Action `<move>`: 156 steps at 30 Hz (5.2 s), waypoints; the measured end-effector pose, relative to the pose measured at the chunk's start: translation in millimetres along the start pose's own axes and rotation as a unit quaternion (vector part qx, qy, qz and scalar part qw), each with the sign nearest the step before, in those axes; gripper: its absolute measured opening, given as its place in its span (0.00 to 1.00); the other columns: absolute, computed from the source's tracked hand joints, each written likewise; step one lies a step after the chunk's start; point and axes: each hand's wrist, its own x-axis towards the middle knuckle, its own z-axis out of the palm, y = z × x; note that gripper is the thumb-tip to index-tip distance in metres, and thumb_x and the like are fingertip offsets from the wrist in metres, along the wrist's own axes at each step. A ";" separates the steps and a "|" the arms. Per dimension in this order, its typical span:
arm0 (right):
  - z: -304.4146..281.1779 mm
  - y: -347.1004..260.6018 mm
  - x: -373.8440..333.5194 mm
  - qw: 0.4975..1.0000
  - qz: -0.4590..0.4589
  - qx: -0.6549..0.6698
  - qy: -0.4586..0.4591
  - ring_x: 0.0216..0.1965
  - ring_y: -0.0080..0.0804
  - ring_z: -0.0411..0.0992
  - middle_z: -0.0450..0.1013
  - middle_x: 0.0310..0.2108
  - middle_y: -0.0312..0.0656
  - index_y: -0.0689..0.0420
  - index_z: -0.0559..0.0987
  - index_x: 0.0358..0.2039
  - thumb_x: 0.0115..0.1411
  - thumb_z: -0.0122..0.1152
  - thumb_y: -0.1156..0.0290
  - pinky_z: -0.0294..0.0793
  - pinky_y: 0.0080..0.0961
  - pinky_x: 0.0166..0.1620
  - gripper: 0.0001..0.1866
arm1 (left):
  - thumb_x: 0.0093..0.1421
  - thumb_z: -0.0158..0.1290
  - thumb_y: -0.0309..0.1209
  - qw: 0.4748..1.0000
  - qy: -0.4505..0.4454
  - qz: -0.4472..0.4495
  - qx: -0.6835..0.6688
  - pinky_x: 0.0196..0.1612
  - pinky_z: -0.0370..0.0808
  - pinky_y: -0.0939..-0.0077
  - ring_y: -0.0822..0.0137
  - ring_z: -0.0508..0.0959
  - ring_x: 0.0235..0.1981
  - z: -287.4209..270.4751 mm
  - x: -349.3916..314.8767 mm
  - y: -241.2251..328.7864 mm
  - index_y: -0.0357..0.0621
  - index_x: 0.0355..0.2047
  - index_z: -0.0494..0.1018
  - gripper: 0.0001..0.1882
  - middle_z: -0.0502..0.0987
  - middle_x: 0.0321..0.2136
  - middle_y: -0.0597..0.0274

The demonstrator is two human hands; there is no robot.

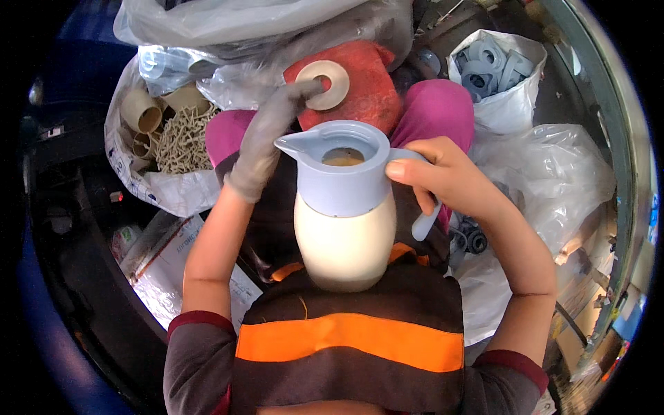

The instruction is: The person assembles plastic jugs by picking up the jug body, inserting a plastic ring, and then screwing on a matching lid with a handle.

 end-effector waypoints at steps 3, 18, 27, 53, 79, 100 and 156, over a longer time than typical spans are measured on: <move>-5.2 7.3 -16.2 0.999 -0.020 0.033 0.039 0.12 0.14 0.62 0.66 0.09 0.33 0.60 0.76 0.23 0.57 0.57 0.55 0.55 0.13 0.17 0.19 | 0.50 0.52 0.59 0.870 0.013 0.006 0.492 0.58 0.63 0.56 0.44 0.64 0.57 14.7 38.6 -48.1 0.49 0.59 0.60 0.41 0.65 0.56 0.45; -5.9 -11.2 71.6 0.853 -0.394 -0.212 0.268 0.39 0.46 0.75 0.75 0.38 0.53 0.63 0.77 0.43 0.52 0.62 0.58 0.73 0.34 0.42 0.24 | 0.49 0.61 0.42 0.953 0.219 0.038 0.207 0.50 0.69 0.70 0.60 0.74 0.45 -49.3 46.9 122.2 0.36 0.57 0.64 0.38 0.72 0.46 0.49; -13.8 -2.7 63.2 0.817 -0.334 -0.361 0.300 0.37 0.51 0.74 0.74 0.34 0.53 0.59 0.70 0.43 0.55 0.58 0.62 0.73 0.41 0.38 0.20 | 0.45 0.62 0.45 0.859 -0.016 0.071 0.507 0.50 0.69 0.54 0.41 0.71 0.48 -8.6 85.4 108.1 0.49 0.54 0.68 0.36 0.69 0.50 0.41; 0.0 20.9 64.4 0.799 -0.250 -0.430 0.338 0.31 0.56 0.73 0.73 0.31 0.54 0.58 0.60 0.43 0.55 0.54 0.68 0.71 0.49 0.31 0.18 | 0.47 0.60 0.50 0.805 0.023 0.156 0.572 0.52 0.68 0.57 0.44 0.72 0.48 -2.1 81.0 80.5 0.56 0.56 0.67 0.35 0.70 0.50 0.43; -17.2 -26.1 32.7 0.932 -0.228 -0.225 0.170 0.26 0.20 0.71 0.72 0.25 0.37 0.58 0.72 0.39 0.58 0.52 0.73 0.69 0.20 0.29 0.09 | 0.52 0.58 0.45 0.944 -0.028 0.098 0.314 0.54 0.66 0.59 0.44 0.71 0.49 -34.8 23.4 62.3 0.41 0.38 0.77 0.21 0.72 0.46 0.40; -99.7 -159.2 370.7 0.969 -0.097 0.134 0.182 0.35 0.23 0.69 0.74 0.35 0.34 0.58 0.76 0.45 0.61 0.54 0.50 0.68 0.23 0.39 0.24 | 0.59 0.50 0.49 0.769 0.515 -0.139 -0.352 0.55 0.66 0.68 0.64 0.72 0.48 -116.1 -111.6 -4.6 0.37 0.51 0.67 0.29 0.73 0.46 0.56; 26.8 -51.1 5.2 0.961 -0.214 0.171 0.043 0.17 0.19 0.63 0.67 0.19 0.34 0.61 0.73 0.35 0.67 0.44 0.57 0.61 0.16 0.20 0.18 | 0.61 0.44 0.37 0.956 0.215 0.020 0.200 0.51 0.67 0.69 0.58 0.70 0.52 -60.5 -11.6 68.0 0.38 0.33 0.76 0.15 0.75 0.39 0.51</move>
